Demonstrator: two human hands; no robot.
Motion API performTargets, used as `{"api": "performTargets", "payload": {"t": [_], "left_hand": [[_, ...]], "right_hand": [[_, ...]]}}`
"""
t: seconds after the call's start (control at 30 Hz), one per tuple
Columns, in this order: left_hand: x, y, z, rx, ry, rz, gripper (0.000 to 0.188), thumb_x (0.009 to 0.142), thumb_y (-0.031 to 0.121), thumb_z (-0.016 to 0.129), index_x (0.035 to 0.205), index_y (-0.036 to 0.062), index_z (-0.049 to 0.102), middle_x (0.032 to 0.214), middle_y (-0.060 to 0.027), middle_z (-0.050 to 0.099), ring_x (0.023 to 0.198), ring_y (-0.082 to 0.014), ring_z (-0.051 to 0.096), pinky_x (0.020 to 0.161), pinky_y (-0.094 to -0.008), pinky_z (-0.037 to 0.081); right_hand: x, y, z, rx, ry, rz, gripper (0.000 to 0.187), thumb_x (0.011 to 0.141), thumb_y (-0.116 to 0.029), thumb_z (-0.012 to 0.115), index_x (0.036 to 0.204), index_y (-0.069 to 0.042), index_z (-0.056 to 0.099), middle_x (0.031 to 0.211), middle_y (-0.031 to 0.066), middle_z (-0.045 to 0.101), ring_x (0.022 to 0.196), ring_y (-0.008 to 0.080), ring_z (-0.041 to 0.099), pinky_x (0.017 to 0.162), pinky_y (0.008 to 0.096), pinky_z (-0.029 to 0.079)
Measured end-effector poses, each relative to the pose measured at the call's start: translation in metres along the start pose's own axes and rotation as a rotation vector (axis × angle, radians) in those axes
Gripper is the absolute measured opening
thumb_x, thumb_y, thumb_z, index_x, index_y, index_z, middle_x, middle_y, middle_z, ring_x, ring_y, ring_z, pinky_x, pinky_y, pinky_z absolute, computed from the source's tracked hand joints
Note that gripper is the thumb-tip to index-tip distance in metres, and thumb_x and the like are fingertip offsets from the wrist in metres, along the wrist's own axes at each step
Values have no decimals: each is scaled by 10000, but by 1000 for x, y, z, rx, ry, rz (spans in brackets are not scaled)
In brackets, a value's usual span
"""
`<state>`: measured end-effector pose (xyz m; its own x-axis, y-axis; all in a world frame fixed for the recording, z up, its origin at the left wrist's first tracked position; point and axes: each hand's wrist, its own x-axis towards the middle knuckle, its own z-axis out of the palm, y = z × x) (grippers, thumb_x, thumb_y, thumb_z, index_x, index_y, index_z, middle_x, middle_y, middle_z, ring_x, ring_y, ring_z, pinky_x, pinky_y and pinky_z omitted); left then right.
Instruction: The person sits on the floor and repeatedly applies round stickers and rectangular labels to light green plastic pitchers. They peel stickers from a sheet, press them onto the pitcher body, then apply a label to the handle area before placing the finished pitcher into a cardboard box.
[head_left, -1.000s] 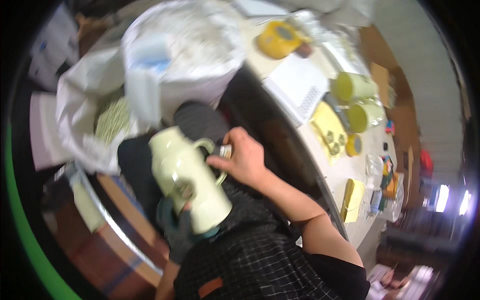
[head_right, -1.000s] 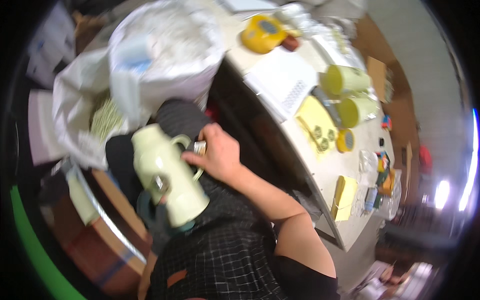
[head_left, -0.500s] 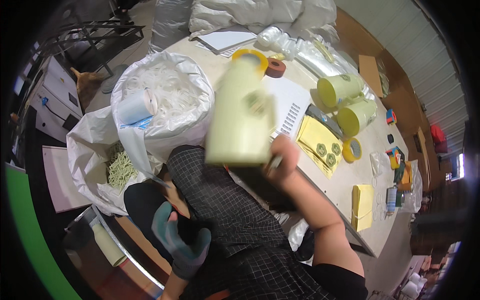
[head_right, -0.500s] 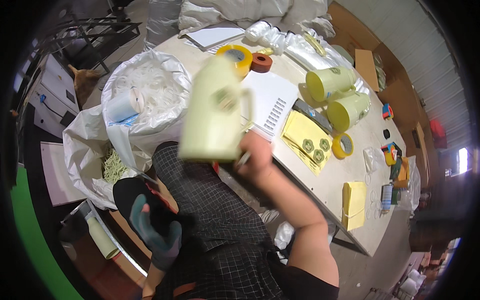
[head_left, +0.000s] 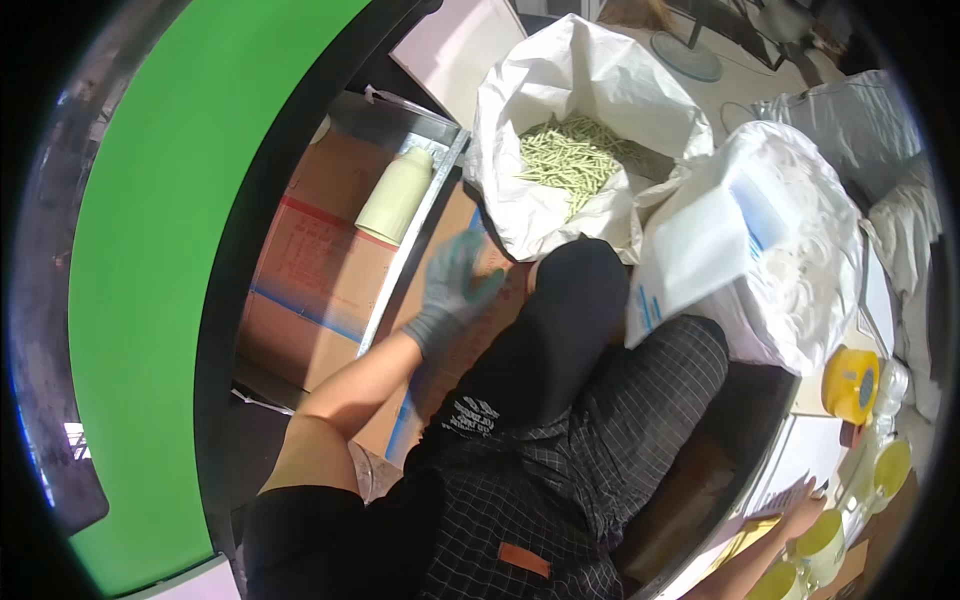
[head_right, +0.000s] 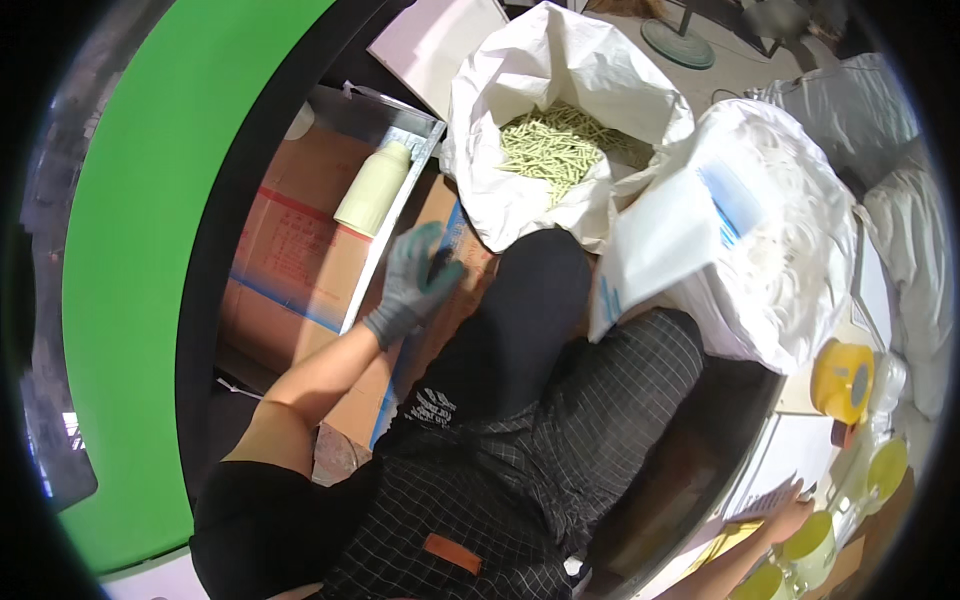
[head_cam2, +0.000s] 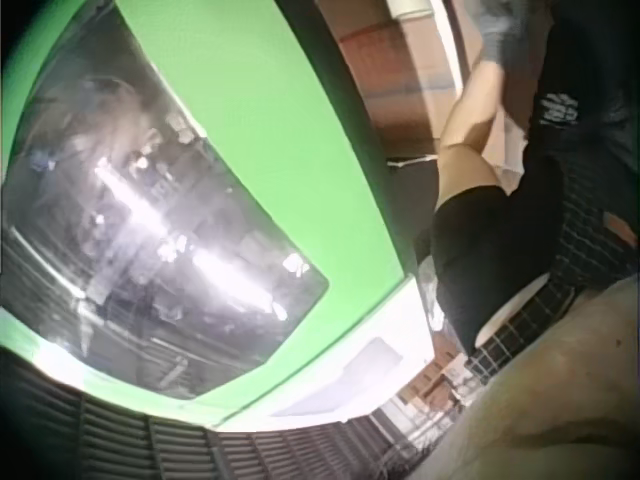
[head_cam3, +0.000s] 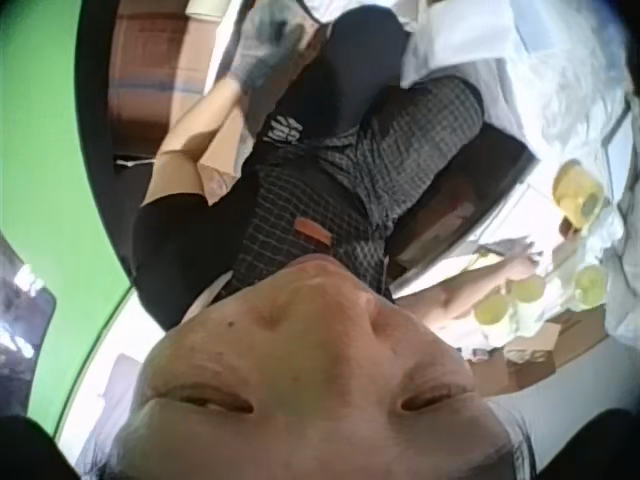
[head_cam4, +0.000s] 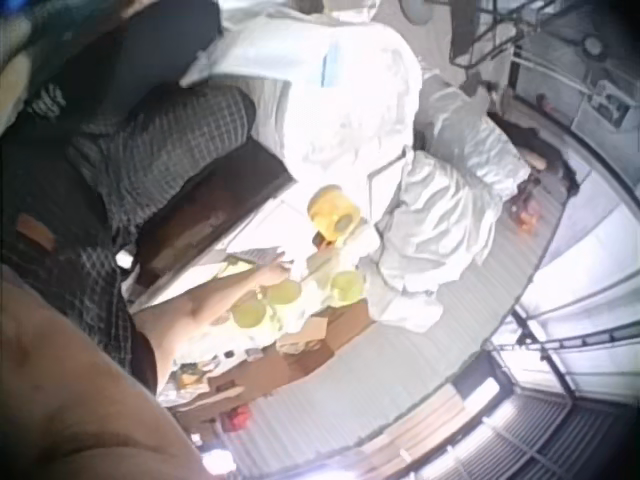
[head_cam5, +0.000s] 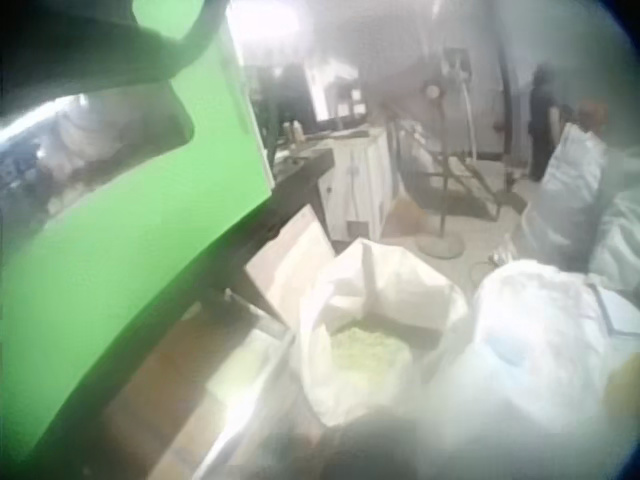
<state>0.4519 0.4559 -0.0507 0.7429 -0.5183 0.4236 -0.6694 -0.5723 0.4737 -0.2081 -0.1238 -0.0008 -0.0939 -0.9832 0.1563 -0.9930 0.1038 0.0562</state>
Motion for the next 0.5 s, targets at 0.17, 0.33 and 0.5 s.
{"api": "performTargets", "payload": {"t": [0.17,0.33,0.5], "left_hand": [[-41,-230,24,384,482,-1219,796,936,501,850,1467,-21,569,1352,-200,695,1207,-406,678,1043,-567,544],[-33,-331,-5,-1026,622,-1234,644,1028,516,780,1377,-12,660,1244,-150,752,1029,-318,721,851,-481,611],[56,-172,22,-705,491,-1176,592,1111,462,688,1392,-58,658,1280,-150,734,1015,-256,714,785,-426,581]], "right_hand": [[-64,-70,-39,-289,482,-275,714,1006,-694,700,1398,-98,699,1296,151,760,1213,371,701,1003,536,556],[-125,-202,-46,459,461,-715,589,931,-127,863,1441,33,616,1377,240,662,1294,415,615,1153,508,466],[-265,-363,-147,887,64,-1084,511,794,28,860,1263,-20,665,1246,167,667,1177,354,638,1032,461,509]]}}
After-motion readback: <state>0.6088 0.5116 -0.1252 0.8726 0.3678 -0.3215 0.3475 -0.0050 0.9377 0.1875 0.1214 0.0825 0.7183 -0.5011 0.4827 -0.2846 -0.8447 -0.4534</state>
